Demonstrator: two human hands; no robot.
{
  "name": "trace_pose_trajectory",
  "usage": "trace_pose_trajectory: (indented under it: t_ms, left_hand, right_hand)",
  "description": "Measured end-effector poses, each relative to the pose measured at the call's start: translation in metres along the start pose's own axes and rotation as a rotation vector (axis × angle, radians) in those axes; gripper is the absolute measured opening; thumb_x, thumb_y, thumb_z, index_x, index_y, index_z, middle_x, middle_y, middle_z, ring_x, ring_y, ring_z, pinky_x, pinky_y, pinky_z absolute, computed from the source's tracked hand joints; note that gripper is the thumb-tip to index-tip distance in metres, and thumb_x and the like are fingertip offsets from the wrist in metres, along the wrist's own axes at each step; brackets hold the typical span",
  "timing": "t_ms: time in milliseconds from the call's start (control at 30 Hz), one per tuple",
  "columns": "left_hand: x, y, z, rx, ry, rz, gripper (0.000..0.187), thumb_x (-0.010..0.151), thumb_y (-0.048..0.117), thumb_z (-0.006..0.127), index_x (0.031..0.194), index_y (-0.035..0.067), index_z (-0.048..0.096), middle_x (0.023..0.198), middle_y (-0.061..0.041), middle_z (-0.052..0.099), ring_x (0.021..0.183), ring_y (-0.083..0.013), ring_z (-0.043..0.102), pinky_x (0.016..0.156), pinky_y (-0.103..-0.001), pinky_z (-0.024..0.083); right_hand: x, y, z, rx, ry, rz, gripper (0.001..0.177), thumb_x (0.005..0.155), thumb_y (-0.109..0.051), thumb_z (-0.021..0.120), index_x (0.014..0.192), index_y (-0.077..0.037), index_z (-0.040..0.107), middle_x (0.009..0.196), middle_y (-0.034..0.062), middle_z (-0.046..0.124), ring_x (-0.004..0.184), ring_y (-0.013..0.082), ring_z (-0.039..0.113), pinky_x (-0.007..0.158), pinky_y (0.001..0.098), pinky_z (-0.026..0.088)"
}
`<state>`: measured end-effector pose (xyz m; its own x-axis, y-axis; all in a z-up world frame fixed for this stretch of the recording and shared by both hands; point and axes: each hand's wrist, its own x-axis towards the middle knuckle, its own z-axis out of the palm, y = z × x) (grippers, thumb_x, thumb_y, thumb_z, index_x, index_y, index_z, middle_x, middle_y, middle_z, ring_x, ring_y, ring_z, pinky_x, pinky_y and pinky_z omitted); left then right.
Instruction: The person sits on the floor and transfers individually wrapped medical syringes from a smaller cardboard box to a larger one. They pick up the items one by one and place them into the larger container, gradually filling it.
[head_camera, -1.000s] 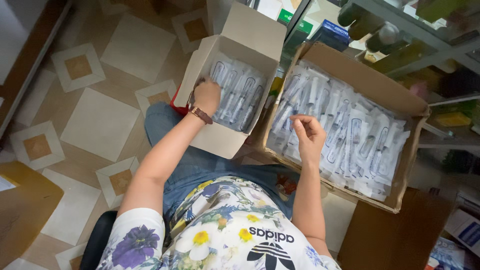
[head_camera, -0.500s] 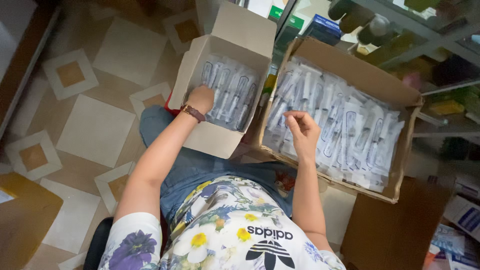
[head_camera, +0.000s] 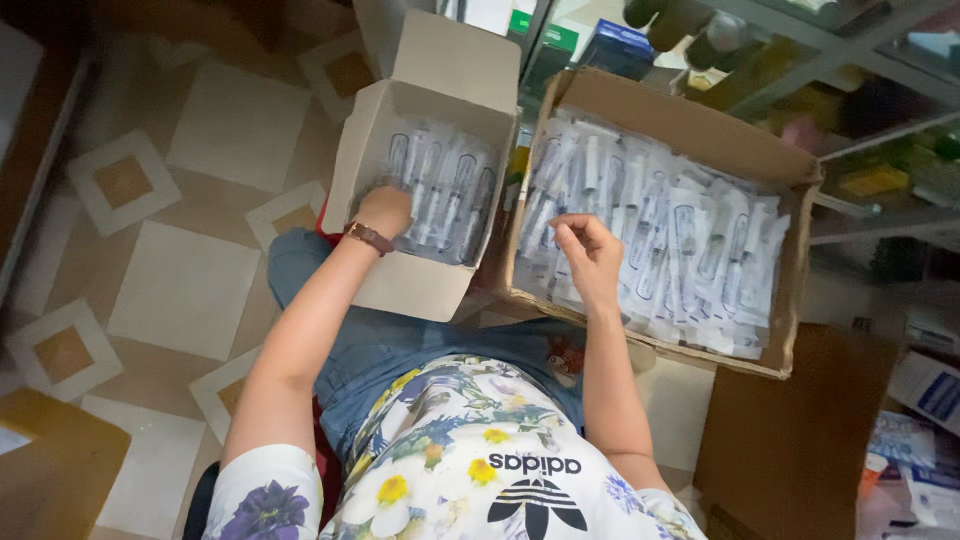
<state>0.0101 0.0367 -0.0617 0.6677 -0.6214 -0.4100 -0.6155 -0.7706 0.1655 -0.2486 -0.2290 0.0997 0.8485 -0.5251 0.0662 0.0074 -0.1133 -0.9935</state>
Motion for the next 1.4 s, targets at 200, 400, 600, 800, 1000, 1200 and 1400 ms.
trace_pose_trajectory:
  t_ms: [200,400,600,800,1000,1200,1400]
  left_hand:
    - [-0.053,0.062,-0.089,-0.174,0.163,0.046,0.039,0.088,0.020,0.070,0.123,0.004,0.068,0.138,-0.028,0.055,0.122,-0.0471,0.059,0.099,-0.054,0.050]
    - [-0.085,0.159,-0.135,-0.504,0.724,0.512,0.032,0.092,0.014,0.071,0.123,0.004,0.069,0.142,-0.024,0.055,0.139,-0.0451,0.046,0.117,-0.053,0.039]
    - [-0.093,0.231,-0.116,-0.693,0.606,0.659,0.024,0.093,0.012,0.070,0.117,0.007,0.072,0.144,-0.019,0.057,0.147,-0.0407,0.044,0.123,-0.050,0.036]
    - [-0.095,0.251,-0.099,-0.628,0.531,0.652,0.029,0.087,0.013,0.072,0.116,0.008,0.073,0.139,-0.023,0.057,0.139,-0.0437,0.046,0.114,-0.051,0.040]
    - [-0.093,0.246,-0.093,-0.620,0.511,0.647,0.025,0.090,0.013,0.070,0.114,0.007,0.072,0.134,-0.019,0.062,0.136,-0.0403,0.052,0.111,-0.049,0.044]
    - [-0.094,0.246,-0.096,-0.651,0.512,0.644,0.026,0.090,0.015,0.069,0.115,0.006,0.072,0.130,-0.019,0.064,0.133,-0.0394,0.053,0.109,-0.049,0.045]
    - [-0.094,0.244,-0.097,-0.844,0.526,0.640,0.042,0.095,0.020,0.069,0.131,-0.001,0.062,0.128,-0.019,0.065,0.121,-0.0369,0.060,0.102,-0.045,0.049]
  right_hand:
    - [0.012,0.007,-0.036,0.100,0.221,-0.006,0.013,0.101,-0.011,0.067,0.104,0.001,0.070,0.104,0.0055,0.075,0.086,0.0121,0.067,0.080,0.0274,0.054]
    - [0.027,0.020,-0.102,-0.186,0.338,0.069,0.017,0.100,-0.014,0.067,0.110,-0.001,0.072,0.104,0.0108,0.077,0.090,0.0144,0.070,0.081,0.0291,0.055]
    - [0.026,0.038,-0.106,-0.668,0.325,0.030,0.029,0.090,-0.021,0.073,0.115,-0.006,0.071,0.098,0.0185,0.076,0.085,0.0274,0.072,0.077,0.0392,0.056]
    - [0.019,0.014,-0.072,-1.052,0.247,-0.102,0.046,0.070,-0.028,0.086,0.103,0.000,0.069,0.093,0.0279,0.064,0.088,0.0492,0.060,0.071,0.0523,0.052]
    - [0.018,0.032,-0.077,-1.067,0.299,-0.105,0.012,0.086,-0.013,0.074,0.092,-0.004,0.069,0.093,0.0221,0.066,0.092,0.0446,0.060,0.080,0.0511,0.052]
    - [0.015,0.033,-0.092,-0.681,0.415,-0.080,0.005,0.091,-0.008,0.070,0.092,-0.003,0.069,0.094,0.0140,0.069,0.089,0.0273,0.063,0.076,0.0372,0.052]
    - [-0.002,0.031,-0.083,-0.088,0.369,0.085,0.008,0.103,-0.010,0.064,0.098,-0.004,0.060,0.089,-0.0005,0.058,0.081,0.0083,0.050,0.071,0.0242,0.042]
